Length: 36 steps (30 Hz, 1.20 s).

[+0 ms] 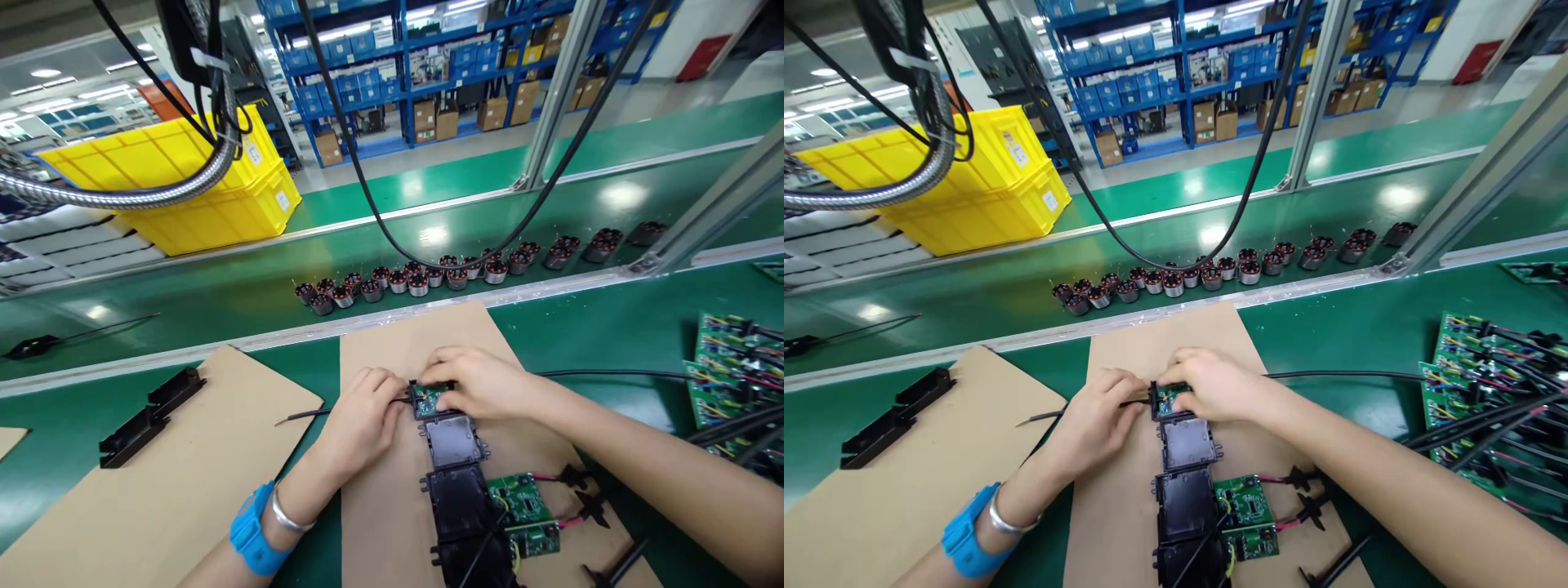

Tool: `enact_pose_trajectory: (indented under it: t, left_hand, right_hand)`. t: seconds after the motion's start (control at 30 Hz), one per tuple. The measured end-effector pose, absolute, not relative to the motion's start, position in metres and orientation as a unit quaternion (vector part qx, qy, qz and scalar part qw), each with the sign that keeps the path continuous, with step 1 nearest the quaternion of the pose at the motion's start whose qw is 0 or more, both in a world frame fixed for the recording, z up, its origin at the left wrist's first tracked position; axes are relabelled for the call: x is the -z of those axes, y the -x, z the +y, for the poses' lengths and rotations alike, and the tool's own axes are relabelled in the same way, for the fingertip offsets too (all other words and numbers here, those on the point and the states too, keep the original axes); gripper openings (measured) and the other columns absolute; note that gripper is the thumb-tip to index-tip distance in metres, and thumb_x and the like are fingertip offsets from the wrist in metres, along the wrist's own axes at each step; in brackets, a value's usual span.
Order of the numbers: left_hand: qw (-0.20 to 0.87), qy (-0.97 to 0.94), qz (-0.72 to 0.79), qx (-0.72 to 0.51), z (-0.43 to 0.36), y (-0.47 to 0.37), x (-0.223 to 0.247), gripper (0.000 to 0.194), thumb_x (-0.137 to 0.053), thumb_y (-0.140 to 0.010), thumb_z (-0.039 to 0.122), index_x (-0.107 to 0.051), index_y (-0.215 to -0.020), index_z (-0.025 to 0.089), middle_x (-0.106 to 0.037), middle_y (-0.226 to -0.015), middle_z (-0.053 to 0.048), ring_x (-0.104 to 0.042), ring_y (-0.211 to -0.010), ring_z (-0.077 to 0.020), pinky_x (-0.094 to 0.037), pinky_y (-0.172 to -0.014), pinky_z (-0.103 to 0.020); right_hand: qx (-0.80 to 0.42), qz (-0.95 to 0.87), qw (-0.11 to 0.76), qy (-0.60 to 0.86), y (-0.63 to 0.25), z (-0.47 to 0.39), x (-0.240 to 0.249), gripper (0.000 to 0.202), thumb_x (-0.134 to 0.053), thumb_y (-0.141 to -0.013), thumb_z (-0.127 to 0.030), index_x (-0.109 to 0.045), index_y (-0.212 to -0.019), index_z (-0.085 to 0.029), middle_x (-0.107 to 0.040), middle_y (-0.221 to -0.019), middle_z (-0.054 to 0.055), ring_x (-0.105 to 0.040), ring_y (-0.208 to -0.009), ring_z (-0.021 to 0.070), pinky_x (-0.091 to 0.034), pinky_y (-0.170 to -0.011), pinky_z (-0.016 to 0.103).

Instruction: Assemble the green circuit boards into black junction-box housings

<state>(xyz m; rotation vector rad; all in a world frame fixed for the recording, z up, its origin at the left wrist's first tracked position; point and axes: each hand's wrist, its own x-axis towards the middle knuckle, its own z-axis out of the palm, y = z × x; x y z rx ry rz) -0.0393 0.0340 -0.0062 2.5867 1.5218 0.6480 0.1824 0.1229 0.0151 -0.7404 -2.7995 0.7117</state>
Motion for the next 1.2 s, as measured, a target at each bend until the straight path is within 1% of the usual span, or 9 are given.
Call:
enact_pose_trajectory:
  t: [0.1,0.17,0.27,0.4,0.57,0.77,0.97,1.13,1.2]
  left_hand:
    - [0.086,-0.875,0.439,-0.186,0.031,0.032,-0.005,0.023,-0.050,-0.090,0.013,-0.059,-0.112,0.018,-0.063,-0.115,-0.009,-0.057,-0.106,-0.0230,-0.049,-0.094,-0.039]
    - [0.105,-0.900,0.393,-0.159,0.031,0.027,-0.004,0.031,-0.048,-0.090,0.012,-0.057,-0.119,0.017,-0.062,-0.123,-0.009,-0.057,-0.110,-0.0242,-0.048,-0.096,-0.041]
    - [0.101,-0.913,0.375,-0.126,0.034,0.024,0.005,0.045,-0.046,-0.084,0.005,-0.054,-0.127,0.016,-0.061,-0.130,-0.008,-0.057,-0.114,-0.0253,-0.048,-0.099,-0.043]
    - [0.100,-0.911,0.380,-0.123,0.036,0.026,0.018,0.056,-0.044,-0.075,-0.004,-0.054,-0.126,0.016,-0.058,-0.135,-0.006,-0.053,-0.121,-0.0233,-0.043,-0.108,-0.041]
    - [0.110,-0.906,0.386,-0.135,0.034,0.024,0.017,0.050,-0.043,-0.075,-0.005,-0.058,-0.118,0.015,-0.061,-0.128,-0.007,-0.054,-0.118,-0.0218,-0.045,-0.108,-0.038]
    - [0.101,-0.905,0.387,-0.143,0.035,0.020,0.015,0.047,-0.046,-0.073,-0.003,-0.059,-0.114,0.014,-0.063,-0.123,-0.008,-0.056,-0.113,-0.0227,-0.048,-0.103,-0.038]
    - [0.060,-0.925,0.362,-0.103,0.038,0.020,0.017,0.039,-0.048,-0.072,-0.001,-0.059,-0.106,0.013,-0.049,-0.144,-0.010,-0.056,-0.106,-0.0242,-0.050,-0.095,-0.039]
    - [0.077,-0.917,0.381,-0.091,0.038,0.015,0.013,0.032,-0.051,-0.072,0.001,-0.057,-0.099,0.018,-0.053,-0.141,-0.008,-0.055,-0.106,-0.0255,-0.050,-0.091,-0.042]
    - [0.077,-0.914,0.390,-0.085,0.037,0.012,0.011,0.028,-0.054,-0.072,0.004,-0.056,-0.096,0.019,-0.053,-0.141,-0.007,-0.055,-0.105,-0.0257,-0.051,-0.089,-0.042]
  right_hand:
    - [-0.272,-0.908,0.114,0.299,-0.208,0.124,-0.020,0.034,-0.063,-0.086,-0.023,-0.064,-0.120,-0.018,-0.066,-0.116,0.008,-0.059,-0.108,0.0199,-0.043,-0.094,0.030]
    - [-0.273,-0.895,0.106,0.335,-0.220,0.124,-0.022,0.028,-0.062,-0.085,-0.025,-0.064,-0.112,-0.015,-0.068,-0.107,0.008,-0.061,-0.098,0.0208,-0.045,-0.086,0.030]
    - [-0.266,-0.893,0.060,0.359,-0.226,0.123,-0.023,0.012,-0.057,-0.087,-0.023,-0.064,-0.093,-0.016,-0.069,-0.088,0.005,-0.062,-0.080,0.0188,-0.043,-0.073,0.029]
    - [-0.241,-0.901,0.022,0.360,-0.219,0.120,-0.023,0.015,-0.049,-0.089,-0.018,-0.061,-0.081,-0.018,-0.067,-0.078,0.003,-0.059,-0.073,0.0171,-0.038,-0.067,0.027]
    - [-0.231,-0.912,-0.011,0.338,-0.202,0.120,-0.023,0.023,-0.044,-0.091,-0.016,-0.056,-0.072,-0.019,-0.063,-0.069,0.003,-0.053,-0.064,0.0150,-0.032,-0.060,0.026]
    - [-0.196,-0.910,-0.125,0.342,-0.191,0.130,-0.027,0.022,-0.048,-0.084,-0.013,-0.060,-0.067,-0.020,-0.062,-0.062,0.003,-0.049,-0.057,0.0151,-0.028,-0.054,0.026]
    - [-0.204,-0.909,-0.182,0.315,-0.175,0.146,-0.034,0.021,-0.052,-0.079,-0.014,-0.068,-0.067,-0.019,-0.067,-0.064,0.005,-0.052,-0.059,0.0168,-0.030,-0.053,0.027]
    - [-0.246,-0.896,-0.240,0.283,-0.162,0.163,-0.034,0.016,-0.058,-0.071,-0.013,-0.072,-0.065,-0.018,-0.067,-0.061,0.002,-0.051,-0.054,0.0146,-0.034,-0.053,0.026]
    - [-0.247,-0.894,-0.239,0.288,-0.162,0.163,-0.036,0.016,-0.057,-0.070,-0.013,-0.072,-0.064,-0.017,-0.067,-0.060,0.003,-0.052,-0.054,0.0148,-0.034,-0.052,0.026]
